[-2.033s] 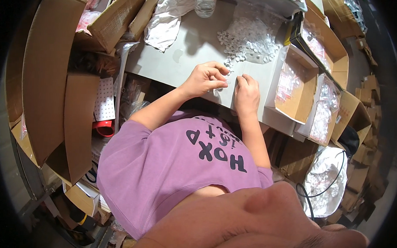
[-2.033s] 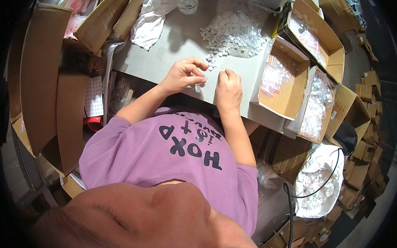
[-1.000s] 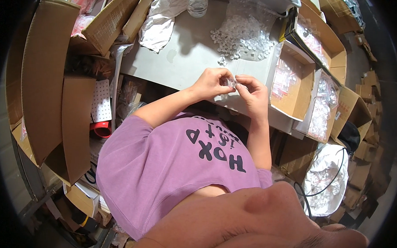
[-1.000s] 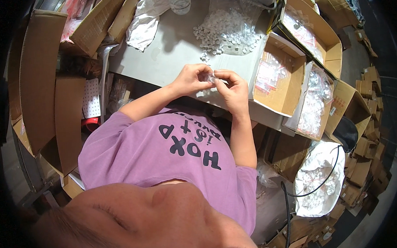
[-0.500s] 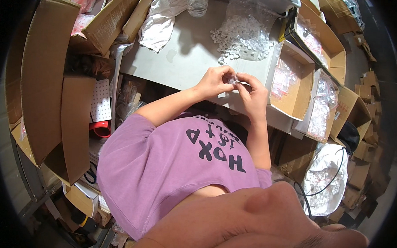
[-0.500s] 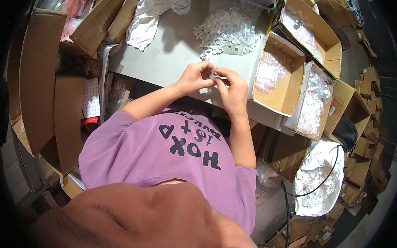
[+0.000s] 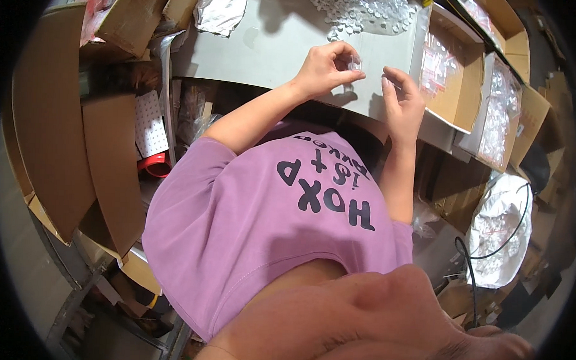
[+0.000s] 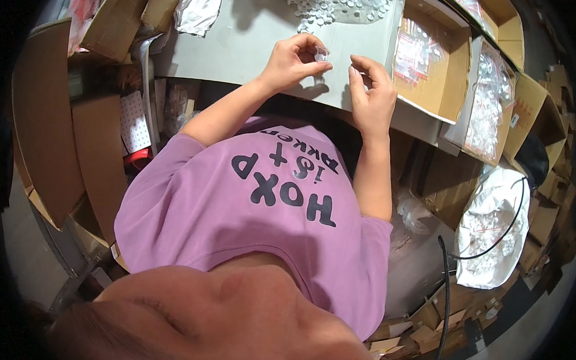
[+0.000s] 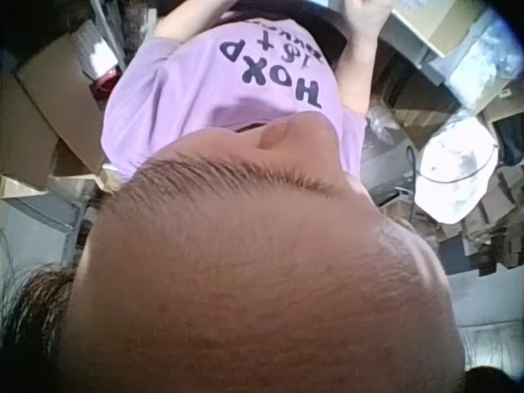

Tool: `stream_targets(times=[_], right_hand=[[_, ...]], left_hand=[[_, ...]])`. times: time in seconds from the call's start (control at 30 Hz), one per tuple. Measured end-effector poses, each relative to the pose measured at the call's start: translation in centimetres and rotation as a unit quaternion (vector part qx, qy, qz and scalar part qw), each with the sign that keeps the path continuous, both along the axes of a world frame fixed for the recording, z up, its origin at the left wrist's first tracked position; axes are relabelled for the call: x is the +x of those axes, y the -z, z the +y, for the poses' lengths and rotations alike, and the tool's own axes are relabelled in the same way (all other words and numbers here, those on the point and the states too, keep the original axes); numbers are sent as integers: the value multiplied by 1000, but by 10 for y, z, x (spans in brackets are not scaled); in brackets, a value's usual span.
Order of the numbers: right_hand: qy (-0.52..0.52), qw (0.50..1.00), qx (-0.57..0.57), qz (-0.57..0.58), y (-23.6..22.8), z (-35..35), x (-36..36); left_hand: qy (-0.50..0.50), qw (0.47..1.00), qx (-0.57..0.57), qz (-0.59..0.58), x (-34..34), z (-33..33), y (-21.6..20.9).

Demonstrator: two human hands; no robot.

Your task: The person picks up small white plastic components from a pile on the table and places them into a clear plastic bag held in a cardboard box.

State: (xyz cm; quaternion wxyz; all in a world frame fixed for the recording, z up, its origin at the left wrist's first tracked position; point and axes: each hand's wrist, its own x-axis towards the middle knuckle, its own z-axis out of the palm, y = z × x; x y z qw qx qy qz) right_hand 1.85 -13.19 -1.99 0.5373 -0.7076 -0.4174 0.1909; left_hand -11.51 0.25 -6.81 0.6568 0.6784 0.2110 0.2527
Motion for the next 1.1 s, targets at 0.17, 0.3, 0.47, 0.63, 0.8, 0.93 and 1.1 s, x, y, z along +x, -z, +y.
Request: stream_targets(times=[0.17, 0.3, 0.47, 0.63, 0.8, 0.93, 1.1], right_hand=[[19, 1000, 3, -9, -1, -16, -4], [28, 999, 3, -25, -3, -20, -2], [-4, 992, -51, -118, 3, -3, -2], [-48, 985, -67, -152, 19, 30, -10], [-83, 968, -61, -230, 23, 61, -22], [-47, 958, -63, -275, 27, 73, -28], [-52, 960, -53, -268, 34, 71, -19]], left_hand=[[1, 1000, -16, -16, -2, -3, -2], [-1, 1000, -16, -15, -4, -4, 0], [-30, 999, -5, -34, -13, -2, -1], [-112, 993, -14, -47, -44, 20, -14], [-150, 987, -25, -54, -62, 35, -14], [-132, 990, -26, -41, -59, 30, -14], [-129, 987, 88, -46, -43, 22, -13]])
